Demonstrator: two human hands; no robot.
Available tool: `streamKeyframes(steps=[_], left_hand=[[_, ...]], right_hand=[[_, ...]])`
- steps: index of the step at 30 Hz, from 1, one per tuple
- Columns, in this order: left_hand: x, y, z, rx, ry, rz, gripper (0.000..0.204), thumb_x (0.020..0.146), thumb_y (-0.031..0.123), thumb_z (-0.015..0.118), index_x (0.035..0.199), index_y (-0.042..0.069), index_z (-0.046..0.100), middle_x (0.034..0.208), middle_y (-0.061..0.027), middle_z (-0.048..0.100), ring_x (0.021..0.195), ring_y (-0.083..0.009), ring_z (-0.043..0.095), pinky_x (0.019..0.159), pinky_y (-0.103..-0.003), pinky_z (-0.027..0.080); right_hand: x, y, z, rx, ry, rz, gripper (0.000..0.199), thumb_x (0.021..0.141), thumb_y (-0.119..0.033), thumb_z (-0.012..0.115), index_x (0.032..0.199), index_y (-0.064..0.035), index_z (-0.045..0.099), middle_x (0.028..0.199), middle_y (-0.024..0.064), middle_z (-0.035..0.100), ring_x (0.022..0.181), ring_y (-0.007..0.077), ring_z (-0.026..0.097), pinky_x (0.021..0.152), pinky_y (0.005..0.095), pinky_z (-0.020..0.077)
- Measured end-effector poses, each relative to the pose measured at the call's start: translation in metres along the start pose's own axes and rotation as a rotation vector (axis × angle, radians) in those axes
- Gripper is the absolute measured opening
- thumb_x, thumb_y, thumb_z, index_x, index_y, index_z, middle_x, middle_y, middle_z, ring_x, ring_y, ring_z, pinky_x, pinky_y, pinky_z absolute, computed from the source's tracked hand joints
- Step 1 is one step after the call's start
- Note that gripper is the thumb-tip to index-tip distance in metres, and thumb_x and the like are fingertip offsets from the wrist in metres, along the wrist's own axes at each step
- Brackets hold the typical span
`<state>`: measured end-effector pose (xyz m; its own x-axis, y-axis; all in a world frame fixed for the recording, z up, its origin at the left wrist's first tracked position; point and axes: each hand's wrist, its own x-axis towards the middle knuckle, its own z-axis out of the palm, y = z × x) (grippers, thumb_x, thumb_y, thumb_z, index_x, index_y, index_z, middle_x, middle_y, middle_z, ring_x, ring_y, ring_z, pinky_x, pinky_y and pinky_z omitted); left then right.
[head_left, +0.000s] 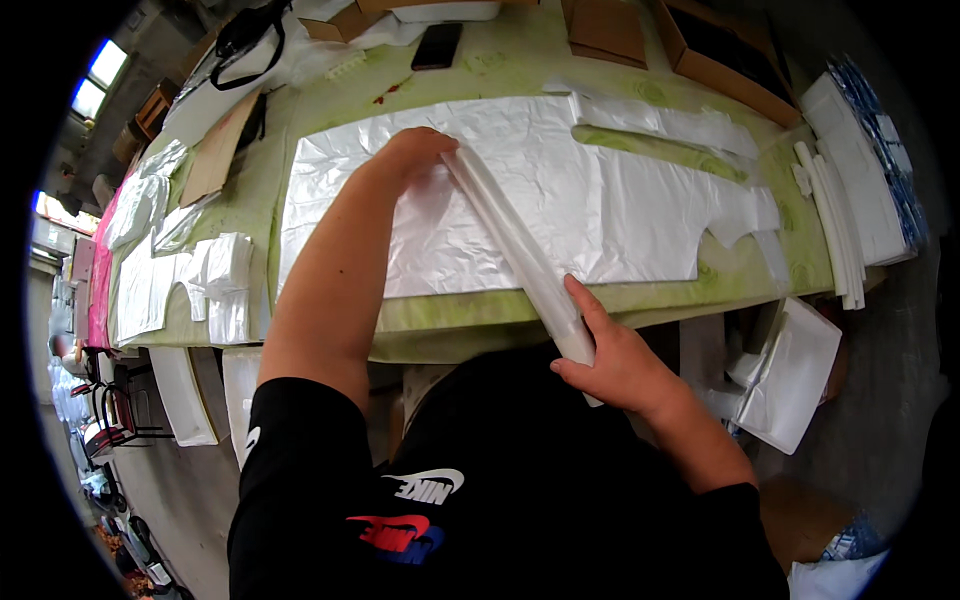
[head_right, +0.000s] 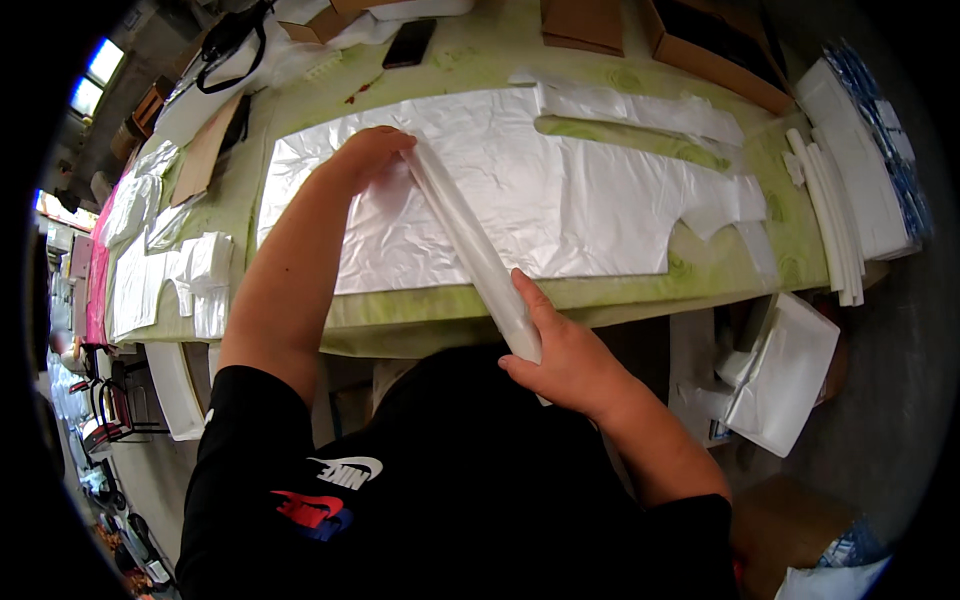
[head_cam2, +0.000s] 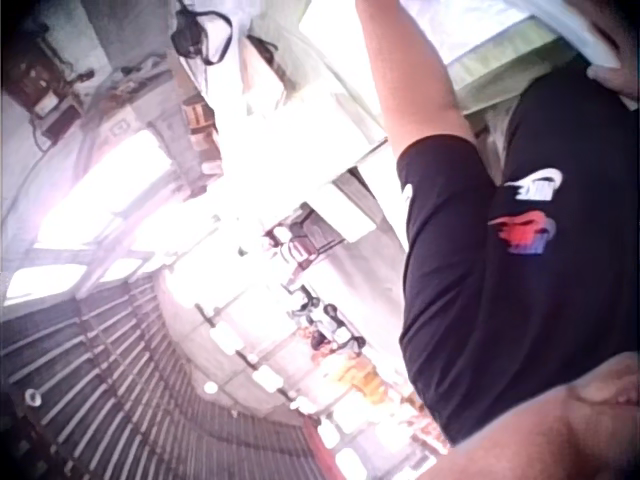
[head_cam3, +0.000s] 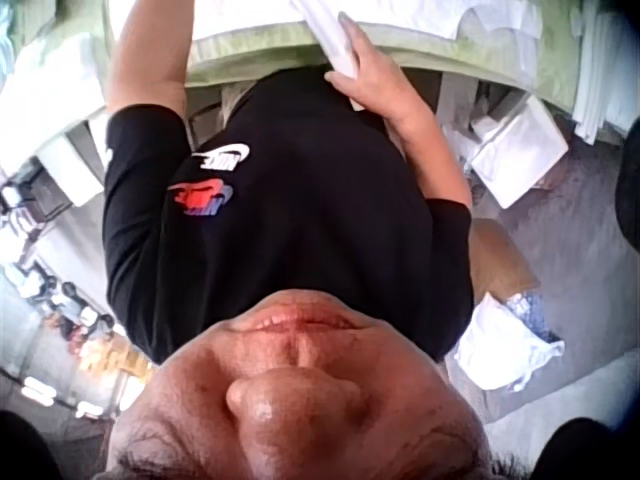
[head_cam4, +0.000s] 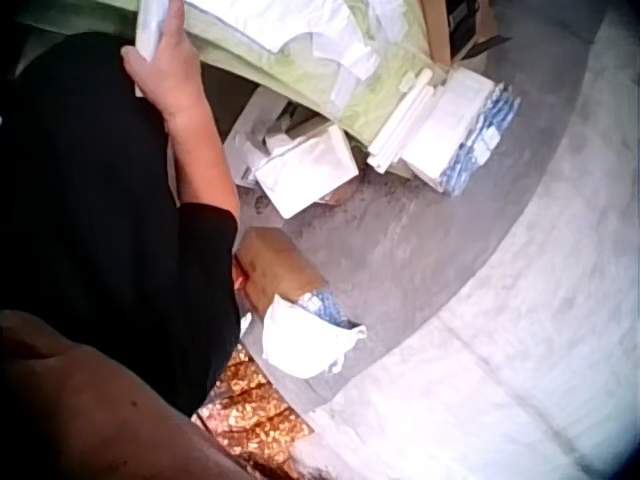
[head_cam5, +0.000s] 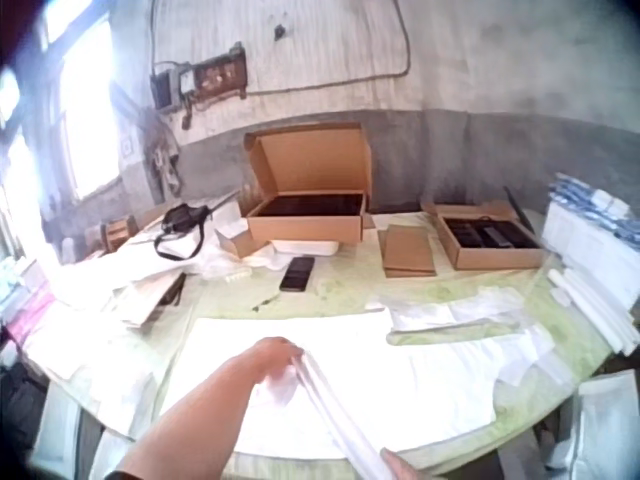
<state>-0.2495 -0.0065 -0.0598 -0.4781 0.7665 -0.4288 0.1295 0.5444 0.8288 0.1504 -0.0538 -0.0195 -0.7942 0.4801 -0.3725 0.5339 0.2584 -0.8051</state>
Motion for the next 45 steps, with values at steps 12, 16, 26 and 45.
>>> streamKeyframes(steps=[12, 16, 26, 45], left_hand=[[-0.039, -0.002, 0.05, 0.893, 0.35, 0.21, 0.038, 0.095, 0.035, 0.058, 0.119, 0.008, 0.069, 0.135, -0.0153, 0.06, 0.123, -0.0334, 0.059, 0.102, -0.045, 0.046], [-0.048, 0.004, 0.056, 0.954, 0.344, 0.242, 0.039, 0.095, 0.034, 0.056, 0.122, 0.008, 0.067, 0.14, -0.0132, 0.057, 0.133, -0.0343, 0.051, 0.111, -0.048, 0.038], [-0.059, -0.038, 0.07, 0.336, 0.494, 0.949, 0.068, 0.093, 0.037, 0.07, 0.147, 0.005, 0.045, 0.153, -0.0205, 0.042, 0.144, -0.0393, 0.037, 0.12, -0.048, 0.029], [-0.171, -0.058, 0.094, 0.864, -0.297, 1.063, 0.075, 0.079, 0.024, 0.079, 0.146, 0.012, 0.049, 0.158, -0.0093, 0.042, 0.152, -0.0324, 0.03, 0.126, -0.055, 0.021]], right_hand=[[-0.161, 0.067, -0.024, -0.315, -0.041, 0.31, 0.096, 0.079, -0.024, 0.081, 0.16, -0.0144, 0.031, 0.109, 0.0243, 0.069, 0.102, 0.0436, 0.068, 0.088, 0.0473, 0.0541], [-0.225, 0.132, -0.001, -0.363, 0.187, 0.049, 0.089, 0.072, -0.012, 0.082, 0.152, -0.0134, 0.045, 0.1, 0.0184, 0.069, 0.092, 0.0401, 0.067, 0.081, 0.0449, 0.0545], [-0.242, 0.162, 0.003, -0.45, 0.433, -0.126, 0.074, 0.067, -0.005, 0.078, 0.138, -0.004, 0.057, 0.097, 0.016, 0.066, 0.081, 0.038, 0.063, 0.071, 0.0437, 0.0522], [0.074, 0.054, -0.111, -0.746, 0.42, -0.288, 0.069, 0.083, -0.027, 0.073, 0.149, -0.0223, 0.052, 0.106, 0.0128, 0.061, 0.102, 0.0342, 0.06, 0.091, 0.044, 0.0516]])
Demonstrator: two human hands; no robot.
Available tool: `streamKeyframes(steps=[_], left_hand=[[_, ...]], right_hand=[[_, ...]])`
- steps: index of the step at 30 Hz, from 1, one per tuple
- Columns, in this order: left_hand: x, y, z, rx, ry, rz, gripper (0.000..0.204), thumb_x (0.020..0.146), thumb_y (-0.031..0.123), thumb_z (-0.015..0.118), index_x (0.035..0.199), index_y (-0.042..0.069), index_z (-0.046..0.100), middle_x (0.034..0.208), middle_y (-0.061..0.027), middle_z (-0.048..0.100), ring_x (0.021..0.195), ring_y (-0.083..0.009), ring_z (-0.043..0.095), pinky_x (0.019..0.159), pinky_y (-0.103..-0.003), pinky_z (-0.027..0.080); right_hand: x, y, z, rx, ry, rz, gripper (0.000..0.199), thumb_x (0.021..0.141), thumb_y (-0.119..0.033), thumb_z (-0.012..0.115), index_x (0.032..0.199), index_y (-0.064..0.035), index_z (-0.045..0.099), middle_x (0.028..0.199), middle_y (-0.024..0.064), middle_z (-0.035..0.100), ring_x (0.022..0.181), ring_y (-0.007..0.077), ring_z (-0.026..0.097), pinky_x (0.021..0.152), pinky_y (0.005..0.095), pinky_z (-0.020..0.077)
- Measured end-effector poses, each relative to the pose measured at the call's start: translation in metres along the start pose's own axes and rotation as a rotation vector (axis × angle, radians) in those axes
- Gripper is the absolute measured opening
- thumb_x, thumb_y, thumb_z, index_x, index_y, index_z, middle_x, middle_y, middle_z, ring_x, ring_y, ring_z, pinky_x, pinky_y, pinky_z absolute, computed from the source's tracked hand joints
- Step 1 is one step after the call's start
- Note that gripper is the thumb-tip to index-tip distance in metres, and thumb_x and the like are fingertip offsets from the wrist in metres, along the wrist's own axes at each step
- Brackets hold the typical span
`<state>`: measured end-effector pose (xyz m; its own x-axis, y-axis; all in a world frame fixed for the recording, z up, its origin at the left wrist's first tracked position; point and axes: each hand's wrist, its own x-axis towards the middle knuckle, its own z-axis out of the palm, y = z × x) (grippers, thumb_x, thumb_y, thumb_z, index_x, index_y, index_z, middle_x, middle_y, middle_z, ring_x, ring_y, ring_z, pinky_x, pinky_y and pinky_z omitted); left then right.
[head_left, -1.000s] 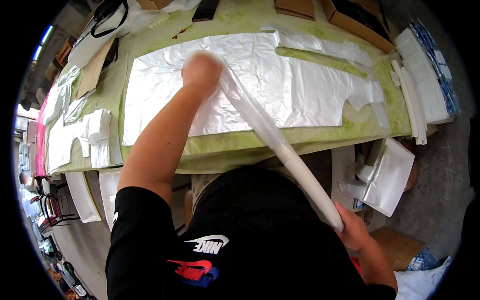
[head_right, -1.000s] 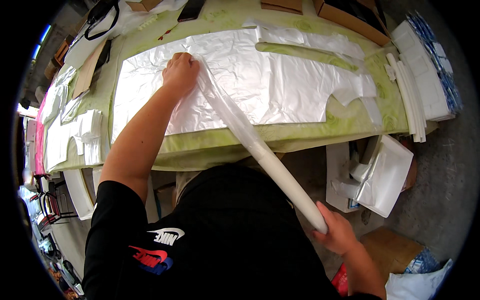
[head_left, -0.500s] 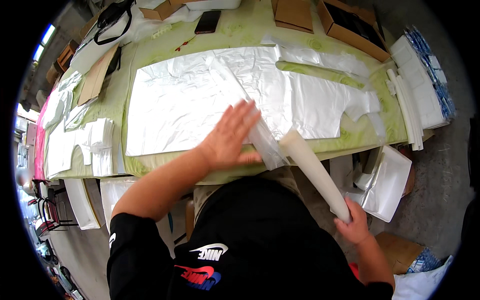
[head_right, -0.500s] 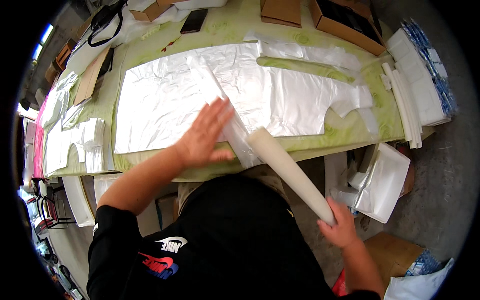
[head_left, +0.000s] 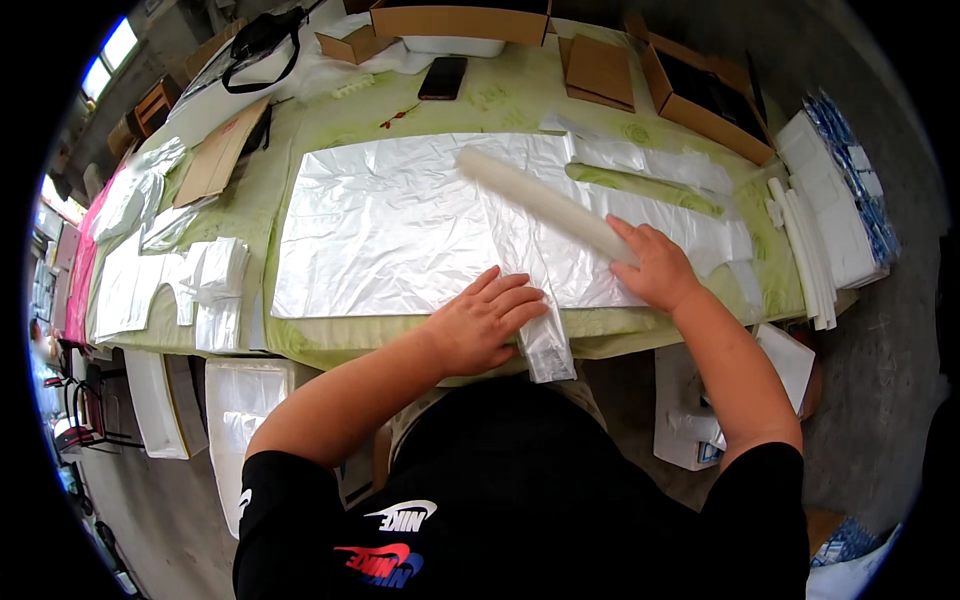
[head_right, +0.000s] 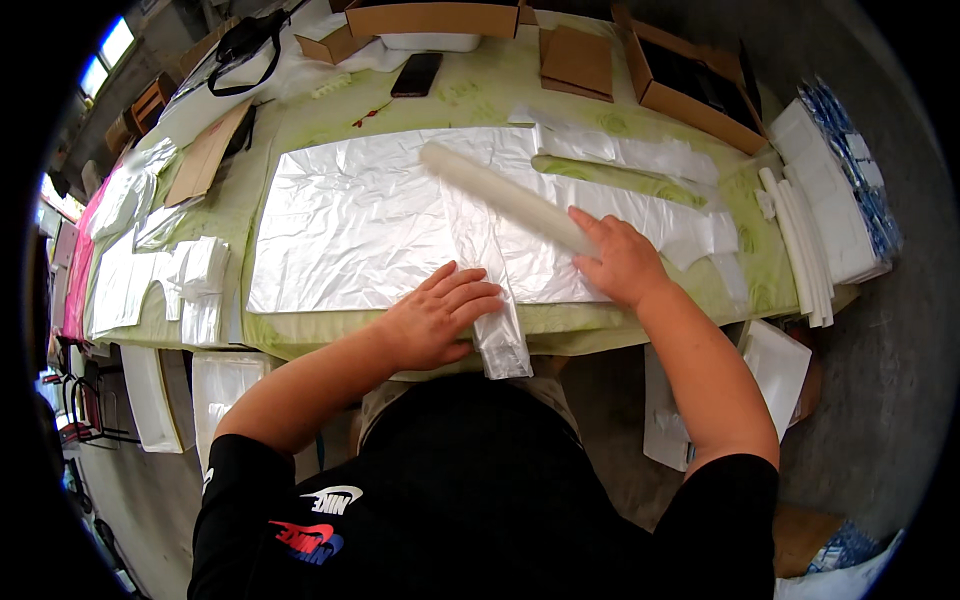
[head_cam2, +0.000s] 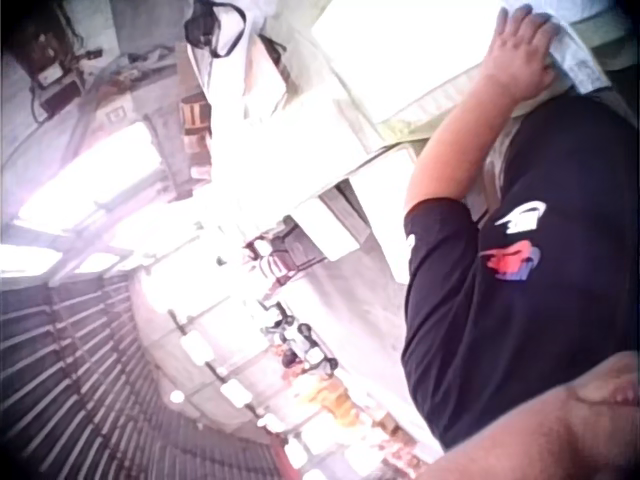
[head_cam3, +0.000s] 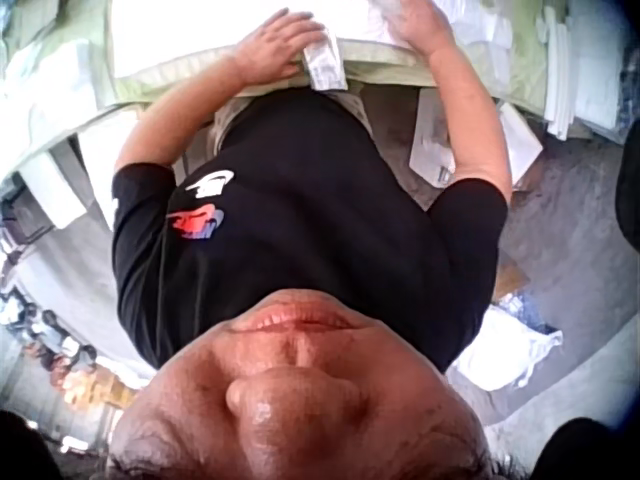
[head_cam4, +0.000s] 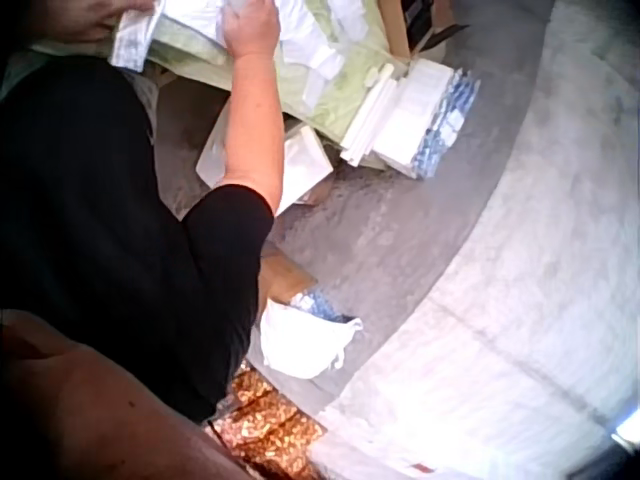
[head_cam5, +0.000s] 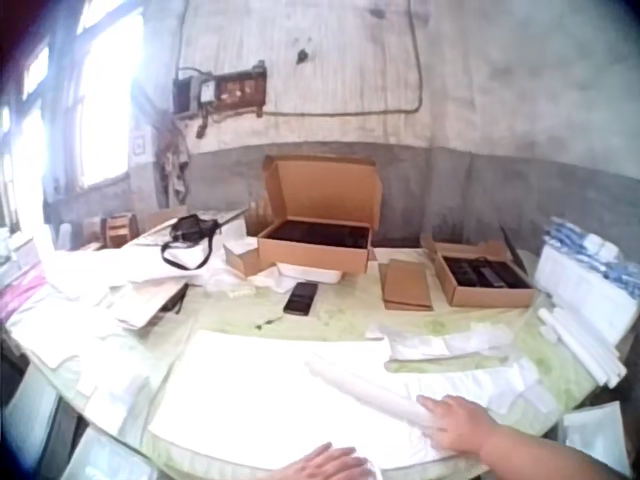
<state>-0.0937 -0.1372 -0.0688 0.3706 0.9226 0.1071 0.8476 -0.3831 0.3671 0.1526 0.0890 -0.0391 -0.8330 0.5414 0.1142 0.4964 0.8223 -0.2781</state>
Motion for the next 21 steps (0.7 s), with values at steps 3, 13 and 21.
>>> streamKeyframes(steps=[3, 13, 21], left_hand=[[0.007, 0.012, 0.003, 0.068, 0.087, -0.105, 0.087, 0.076, 0.022, 0.08, 0.153, 0.011, 0.042, 0.162, -0.0118, 0.034, 0.155, -0.0348, 0.022, 0.126, -0.055, 0.02], [0.007, 0.005, 0.018, 0.072, -0.001, -0.08, 0.077, 0.082, 0.035, 0.072, 0.154, 0.034, 0.044, 0.168, -0.0107, 0.027, 0.156, -0.0409, 0.016, 0.123, -0.067, 0.011], [-0.006, 0.011, 0.016, -0.224, 0.17, -0.042, 0.048, 0.09, 0.029, 0.066, 0.137, 0.041, 0.063, 0.167, -0.0071, 0.03, 0.154, -0.0462, 0.018, 0.12, -0.073, 0.01]], right_hand=[[0.01, 0.004, 0.002, -0.008, 0.019, 0.159, 0.068, 0.085, -0.03, 0.07, 0.15, -0.0227, 0.05, 0.109, 0.0134, 0.061, 0.103, 0.034, 0.06, 0.094, 0.0435, 0.0508], [-0.012, 0.036, 0.007, -0.09, 0.079, -0.031, 0.07, 0.082, -0.026, 0.071, 0.149, -0.0179, 0.051, 0.116, 0.0198, 0.063, 0.11, 0.0417, 0.059, 0.097, 0.0476, 0.0488], [-0.016, -0.035, 0.015, -0.17, 0.234, -0.429, 0.067, 0.08, -0.017, 0.074, 0.143, -0.0073, 0.053, 0.14, 0.0166, 0.053, 0.134, 0.0405, 0.045, 0.116, 0.0502, 0.0341]])
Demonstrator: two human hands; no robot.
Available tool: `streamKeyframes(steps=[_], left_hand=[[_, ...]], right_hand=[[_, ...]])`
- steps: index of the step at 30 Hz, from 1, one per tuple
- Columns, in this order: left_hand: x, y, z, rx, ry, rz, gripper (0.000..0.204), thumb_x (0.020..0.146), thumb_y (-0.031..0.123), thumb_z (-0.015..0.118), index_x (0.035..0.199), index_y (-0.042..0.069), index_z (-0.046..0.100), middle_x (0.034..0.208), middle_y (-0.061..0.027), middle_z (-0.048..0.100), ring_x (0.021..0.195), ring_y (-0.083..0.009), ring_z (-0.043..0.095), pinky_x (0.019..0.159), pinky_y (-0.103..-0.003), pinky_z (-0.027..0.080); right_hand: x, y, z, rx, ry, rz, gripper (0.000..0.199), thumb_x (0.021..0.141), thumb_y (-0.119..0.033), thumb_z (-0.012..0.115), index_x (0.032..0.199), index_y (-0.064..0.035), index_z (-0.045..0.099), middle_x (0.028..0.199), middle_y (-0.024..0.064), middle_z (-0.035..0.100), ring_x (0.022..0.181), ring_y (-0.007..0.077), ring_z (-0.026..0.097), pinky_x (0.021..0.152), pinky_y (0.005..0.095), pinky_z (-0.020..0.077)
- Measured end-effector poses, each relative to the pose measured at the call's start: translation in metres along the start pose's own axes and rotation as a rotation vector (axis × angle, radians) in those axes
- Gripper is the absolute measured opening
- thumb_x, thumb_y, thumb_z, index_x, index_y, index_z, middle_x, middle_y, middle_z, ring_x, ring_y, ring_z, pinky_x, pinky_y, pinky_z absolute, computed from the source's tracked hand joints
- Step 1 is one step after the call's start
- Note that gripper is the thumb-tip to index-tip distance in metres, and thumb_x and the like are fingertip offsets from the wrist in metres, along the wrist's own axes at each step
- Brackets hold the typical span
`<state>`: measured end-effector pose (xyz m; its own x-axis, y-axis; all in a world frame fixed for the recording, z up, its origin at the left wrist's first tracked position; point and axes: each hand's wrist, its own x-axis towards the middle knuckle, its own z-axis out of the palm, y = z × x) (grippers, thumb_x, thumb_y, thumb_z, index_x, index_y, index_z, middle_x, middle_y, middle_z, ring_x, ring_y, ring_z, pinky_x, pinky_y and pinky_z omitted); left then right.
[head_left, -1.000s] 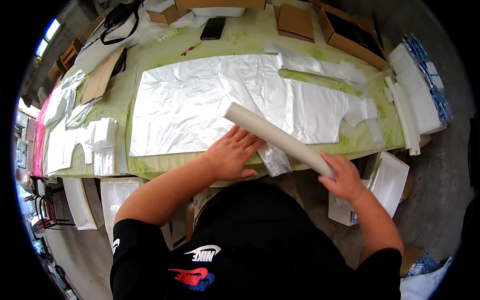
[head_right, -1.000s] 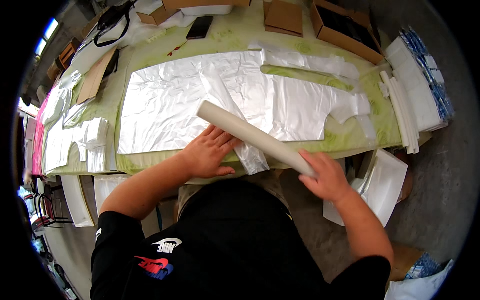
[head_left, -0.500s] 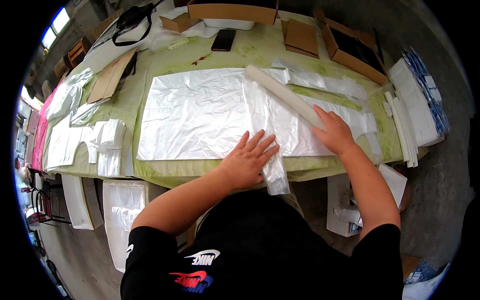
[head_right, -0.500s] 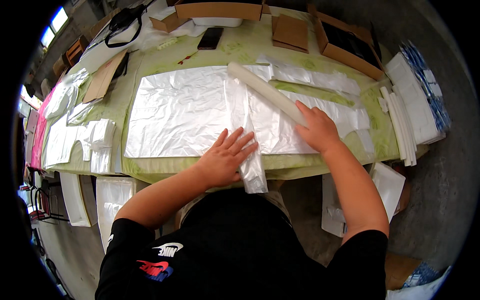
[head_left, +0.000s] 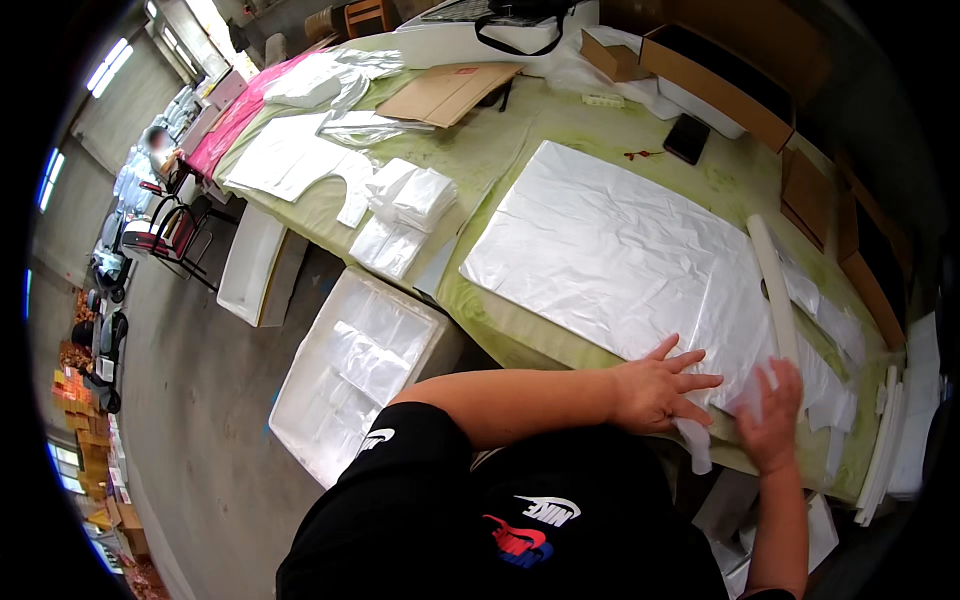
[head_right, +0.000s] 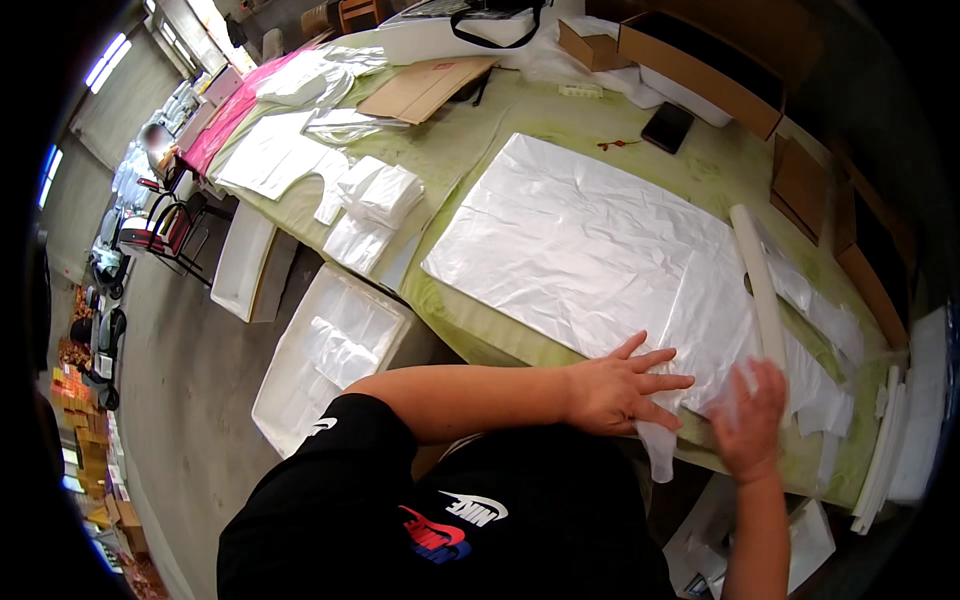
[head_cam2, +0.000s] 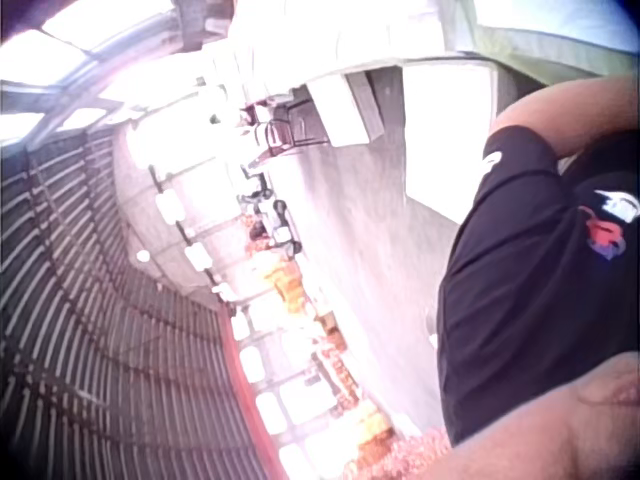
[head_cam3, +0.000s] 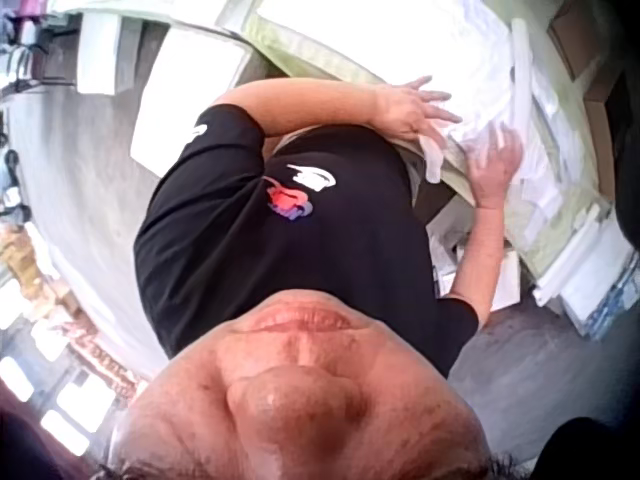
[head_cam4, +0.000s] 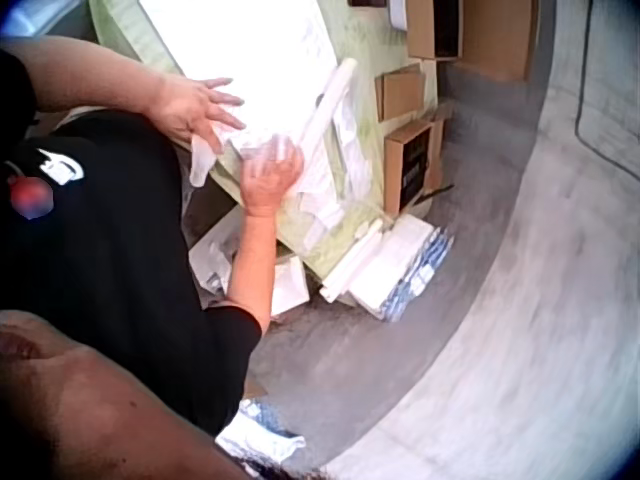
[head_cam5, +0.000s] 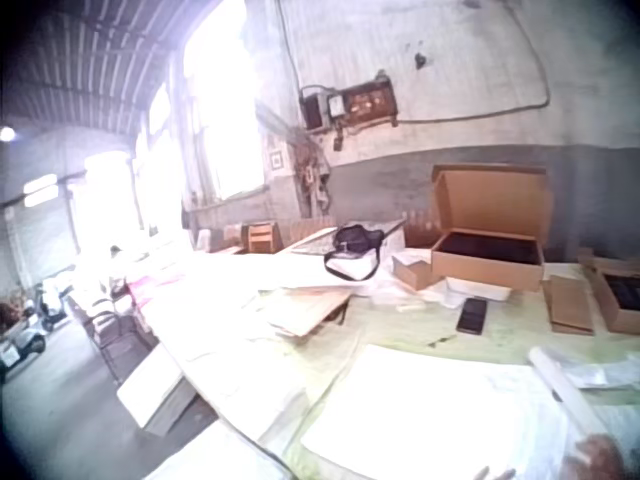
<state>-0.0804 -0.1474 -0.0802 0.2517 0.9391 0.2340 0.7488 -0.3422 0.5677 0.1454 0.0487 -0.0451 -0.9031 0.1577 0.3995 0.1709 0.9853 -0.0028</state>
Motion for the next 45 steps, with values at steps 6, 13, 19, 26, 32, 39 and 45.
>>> streamKeyframes(steps=[6, 13, 19, 26, 32, 39, 45], left_hand=[[0.001, 0.008, -0.004, -0.141, 0.106, -0.078, 0.049, 0.089, 0.032, 0.071, 0.136, 0.035, 0.061, 0.156, -0.0176, 0.036, 0.146, -0.046, 0.033, 0.117, -0.072, 0.017], [0.002, -0.016, -0.003, -0.145, 0.38, -0.243, 0.085, 0.073, 0.029, 0.087, 0.145, 0.005, 0.049, 0.116, -0.0151, 0.068, 0.111, -0.0353, 0.063, 0.101, -0.046, 0.047], [0.016, -0.007, -0.016, -0.014, 0.314, -0.465, 0.094, 0.083, 0.027, 0.08, 0.158, 0.003, 0.028, 0.097, -0.0048, 0.072, 0.1, -0.0253, 0.067, 0.097, -0.045, 0.045], [0.024, -0.022, -0.013, 0.009, 0.344, -0.459, 0.088, 0.086, 0.017, 0.075, 0.158, 0.002, 0.028, 0.085, -0.0027, 0.071, 0.075, -0.0237, 0.068, 0.087, -0.042, 0.048], [0.019, -0.019, -0.015, 0.166, 0.227, -0.437, 0.082, 0.087, 0.02, 0.074, 0.157, 0.005, 0.034, 0.097, -0.0043, 0.069, 0.092, -0.0228, 0.065, 0.091, -0.043, 0.046], [0.038, -0.026, -0.009, 0.402, 0.099, -0.293, 0.089, 0.092, 0.057, 0.064, 0.158, 0.006, 0.034, 0.165, -0.0166, 0.028, 0.157, -0.0336, 0.018, 0.125, -0.053, 0.015], [0.043, -0.032, -0.009, 0.398, 0.047, -0.382, 0.099, 0.088, 0.068, 0.062, 0.157, 0.003, 0.035, 0.166, -0.019, 0.028, 0.157, -0.0337, 0.018, 0.126, -0.057, 0.011]], right_hand=[[0.015, -0.059, 0.025, 0.382, 0.046, -0.008, 0.059, 0.077, -0.02, 0.081, 0.129, -0.0041, 0.058, 0.126, 0.0143, 0.063, 0.119, 0.0402, 0.056, 0.104, 0.049, 0.0446], [0.023, -0.056, 0.056, 0.651, 0.107, 0.313, 0.02, 0.081, -0.011, 0.073, 0.099, -0.007, 0.067, 0.092, 0.0138, 0.066, 0.085, 0.0344, 0.062, 0.077, 0.0399, 0.0504], [0.063, -0.054, 0.044, 0.852, -0.123, 0.883, 0.025, 0.098, -0.027, 0.061, 0.101, -0.0032, 0.066, 0.086, 0.0137, 0.071, 0.077, 0.0312, 0.066, 0.072, 0.0406, 0.0508], [0.084, -0.048, 0.034, 0.731, -0.277, 0.943, 0.029, 0.099, -0.032, 0.059, 0.1, -0.0033, 0.066, 0.084, 0.0155, 0.07, 0.079, 0.0332, 0.067, 0.072, 0.0435, 0.0511], [0.087, -0.044, 0.038, 0.629, -0.375, 0.88, 0.031, 0.099, -0.034, 0.058, 0.102, -0.0045, 0.066, 0.088, 0.0167, 0.071, 0.084, 0.0361, 0.067, 0.074, 0.0461, 0.0515], [0.097, -0.042, 0.044, 0.536, -0.441, 0.843, 0.032, 0.097, -0.034, 0.06, 0.111, -0.0067, 0.067, 0.104, 0.0153, 0.073, 0.098, 0.0357, 0.069, 0.083, 0.0456, 0.0537], [0.082, -0.058, 0.036, 0.659, -0.316, 0.935, 0.043, 0.092, -0.029, 0.066, 0.127, -0.0064, 0.057, 0.099, 0.01, 0.072, 0.093, 0.0296, 0.07, 0.082, 0.0423, 0.0541]])
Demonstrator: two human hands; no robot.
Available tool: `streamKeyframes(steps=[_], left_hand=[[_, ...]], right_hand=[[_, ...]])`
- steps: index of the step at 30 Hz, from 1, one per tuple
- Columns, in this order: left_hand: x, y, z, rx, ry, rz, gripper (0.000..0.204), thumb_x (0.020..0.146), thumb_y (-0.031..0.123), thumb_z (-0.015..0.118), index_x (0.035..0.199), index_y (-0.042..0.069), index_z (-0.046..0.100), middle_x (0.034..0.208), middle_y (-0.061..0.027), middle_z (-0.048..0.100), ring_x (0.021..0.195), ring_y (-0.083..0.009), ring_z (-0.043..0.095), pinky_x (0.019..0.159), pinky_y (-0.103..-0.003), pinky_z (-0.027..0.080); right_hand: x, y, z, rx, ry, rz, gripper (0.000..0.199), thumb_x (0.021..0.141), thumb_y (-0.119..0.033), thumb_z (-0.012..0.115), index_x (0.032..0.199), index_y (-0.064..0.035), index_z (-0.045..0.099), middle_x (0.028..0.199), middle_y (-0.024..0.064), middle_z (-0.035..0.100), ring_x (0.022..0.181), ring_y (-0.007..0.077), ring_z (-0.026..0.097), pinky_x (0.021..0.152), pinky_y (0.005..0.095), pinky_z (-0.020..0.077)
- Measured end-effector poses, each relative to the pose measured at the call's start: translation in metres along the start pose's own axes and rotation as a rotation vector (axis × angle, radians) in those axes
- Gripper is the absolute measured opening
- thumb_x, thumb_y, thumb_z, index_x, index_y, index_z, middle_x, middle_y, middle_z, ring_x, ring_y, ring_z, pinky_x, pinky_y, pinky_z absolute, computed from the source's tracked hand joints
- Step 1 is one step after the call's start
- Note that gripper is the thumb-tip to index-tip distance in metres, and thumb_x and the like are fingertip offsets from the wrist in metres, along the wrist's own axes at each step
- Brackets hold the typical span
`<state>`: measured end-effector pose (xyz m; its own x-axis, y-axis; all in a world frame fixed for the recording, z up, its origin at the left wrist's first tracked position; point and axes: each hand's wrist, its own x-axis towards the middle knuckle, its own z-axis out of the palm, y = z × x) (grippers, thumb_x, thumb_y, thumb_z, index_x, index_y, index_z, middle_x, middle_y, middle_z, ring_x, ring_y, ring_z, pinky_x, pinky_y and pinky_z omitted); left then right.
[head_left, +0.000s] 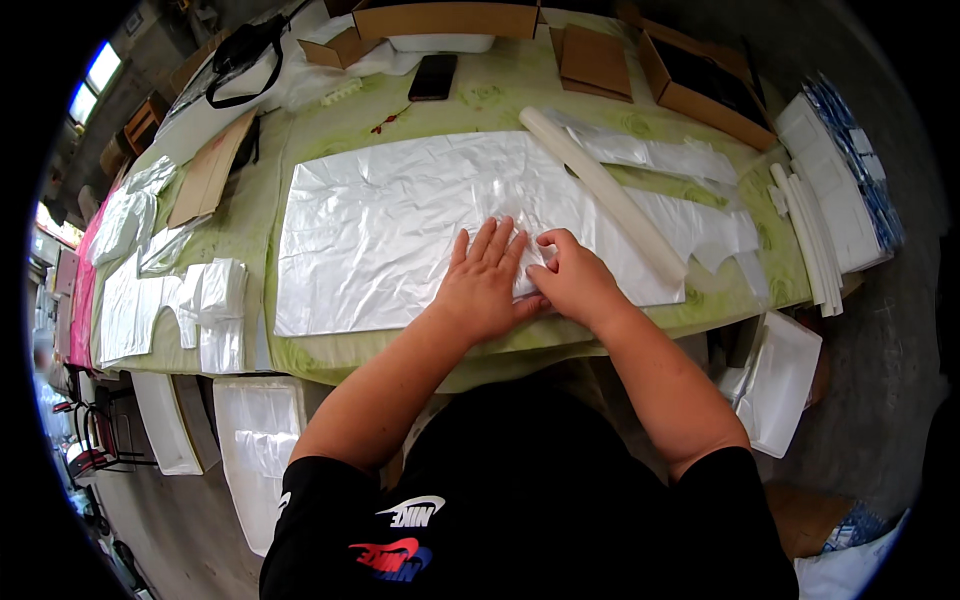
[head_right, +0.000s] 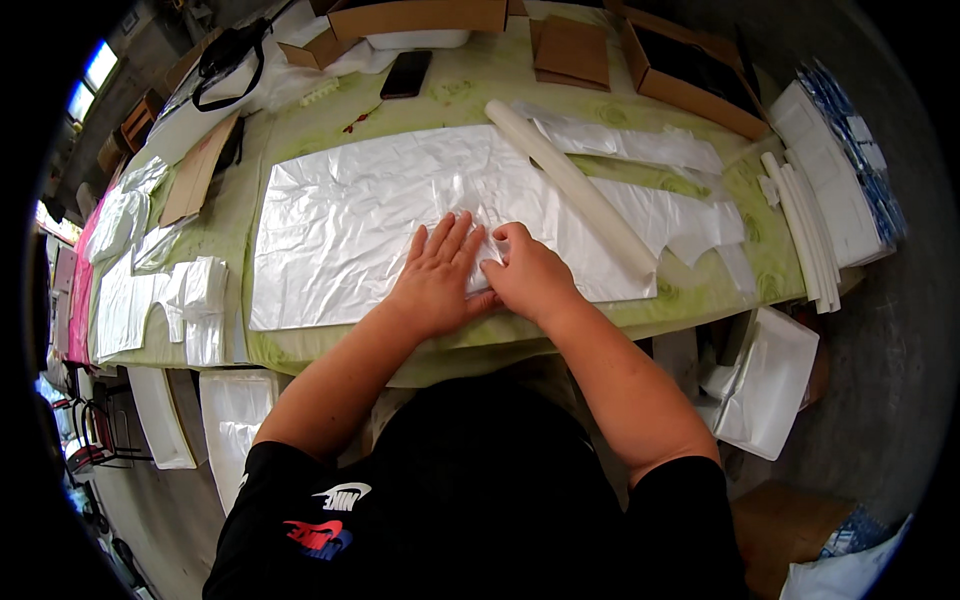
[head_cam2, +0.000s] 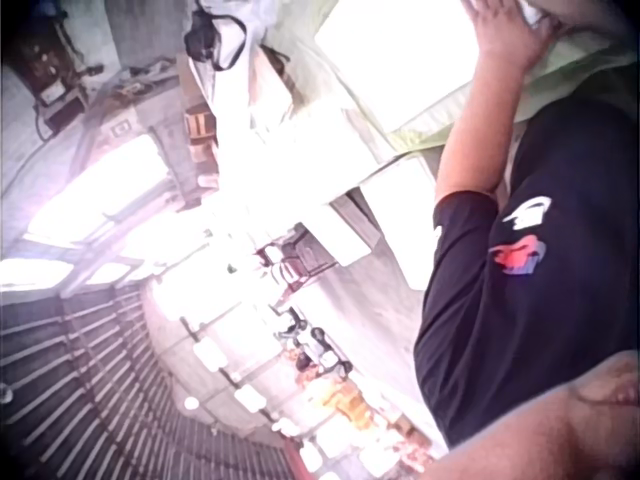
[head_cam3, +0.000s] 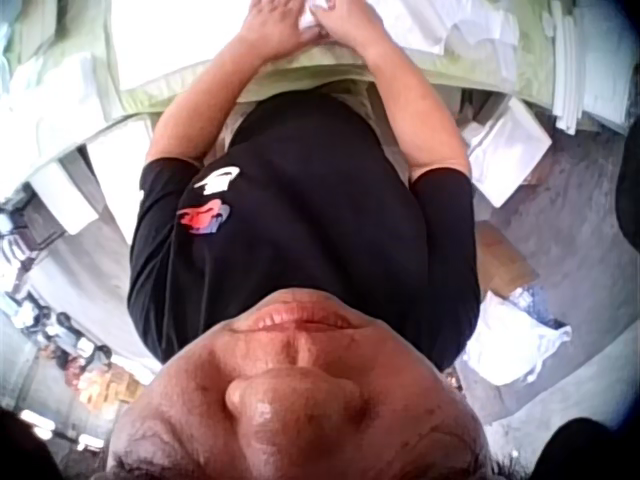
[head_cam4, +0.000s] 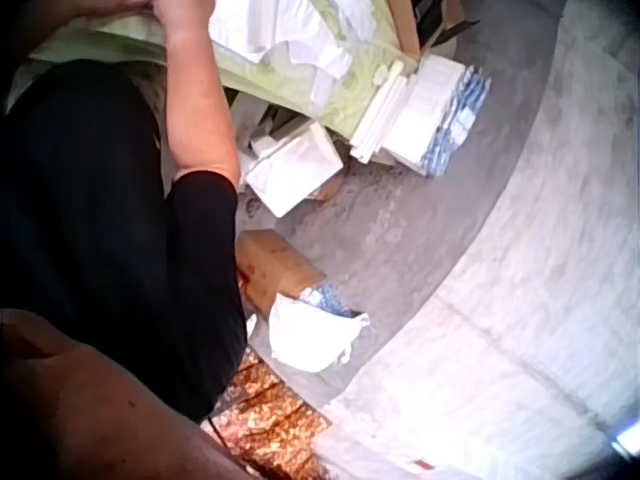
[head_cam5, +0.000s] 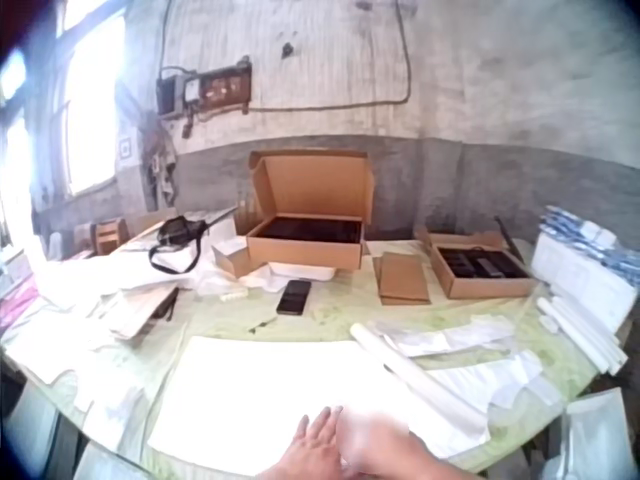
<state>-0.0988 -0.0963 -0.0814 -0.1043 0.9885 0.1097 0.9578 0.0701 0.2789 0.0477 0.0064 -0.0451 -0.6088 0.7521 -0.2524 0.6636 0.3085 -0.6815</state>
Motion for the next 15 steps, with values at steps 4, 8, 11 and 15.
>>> streamKeyframes(steps=[4, 8, 11, 15], left_hand=[[-0.013, 0.005, -0.019, -0.007, -0.1, 0.066, 0.099, 0.086, 0.067, 0.065, 0.156, 0.003, 0.036, 0.166, -0.0188, 0.027, 0.157, -0.0327, 0.018, 0.126, -0.058, 0.01], [-0.048, 0.005, -0.023, -0.067, -0.154, 0.276, 0.081, 0.082, 0.034, 0.074, 0.153, 0.008, 0.043, 0.163, -0.0126, 0.037, 0.153, -0.0282, 0.031, 0.125, -0.058, 0.016], [-0.053, 0.005, -0.021, -0.063, -0.119, 0.286, 0.074, 0.08, 0.018, 0.073, 0.149, 0.01, 0.049, 0.161, -0.0105, 0.041, 0.151, -0.027, 0.035, 0.124, -0.057, 0.019], [-0.05, 0.008, -0.029, -0.193, -0.147, 0.224, 0.08, 0.075, 0.009, 0.074, 0.151, 0.014, 0.048, 0.161, -0.0092, 0.041, 0.15, -0.027, 0.037, 0.124, -0.056, 0.018]], right_hand=[[-0.031, 0.019, 0.0, 0.314, -0.06, -0.05, 0.038, 0.091, -0.015, 0.068, 0.126, -0.0039, 0.056, 0.089, 0.0052, 0.067, 0.081, 0.0191, 0.065, 0.079, 0.0324, 0.0529], [-0.085, 0.037, 0.001, 0.607, -0.227, -0.057, 0.036, 0.091, -0.003, 0.068, 0.126, -0.0048, 0.055, 0.098, 0.0019, 0.066, 0.087, 0.0099, 0.061, 0.081, 0.0279, 0.0505], [-0.102, 0.041, 0.0, 0.538, -0.105, -0.208, 0.034, 0.088, 0.0, 0.067, 0.121, -0.0052, 0.059, 0.105, 0.0054, 0.066, 0.097, 0.0168, 0.063, 0.086, 0.0318, 0.0506], [-0.067, 0.047, -0.007, -0.036, 0.224, -0.741, 0.048, 0.073, 0.001, 0.07, 0.119, -0.0075, 0.061, 0.119, 0.0102, 0.066, 0.114, 0.0375, 0.056, 0.099, 0.044, 0.0458]])
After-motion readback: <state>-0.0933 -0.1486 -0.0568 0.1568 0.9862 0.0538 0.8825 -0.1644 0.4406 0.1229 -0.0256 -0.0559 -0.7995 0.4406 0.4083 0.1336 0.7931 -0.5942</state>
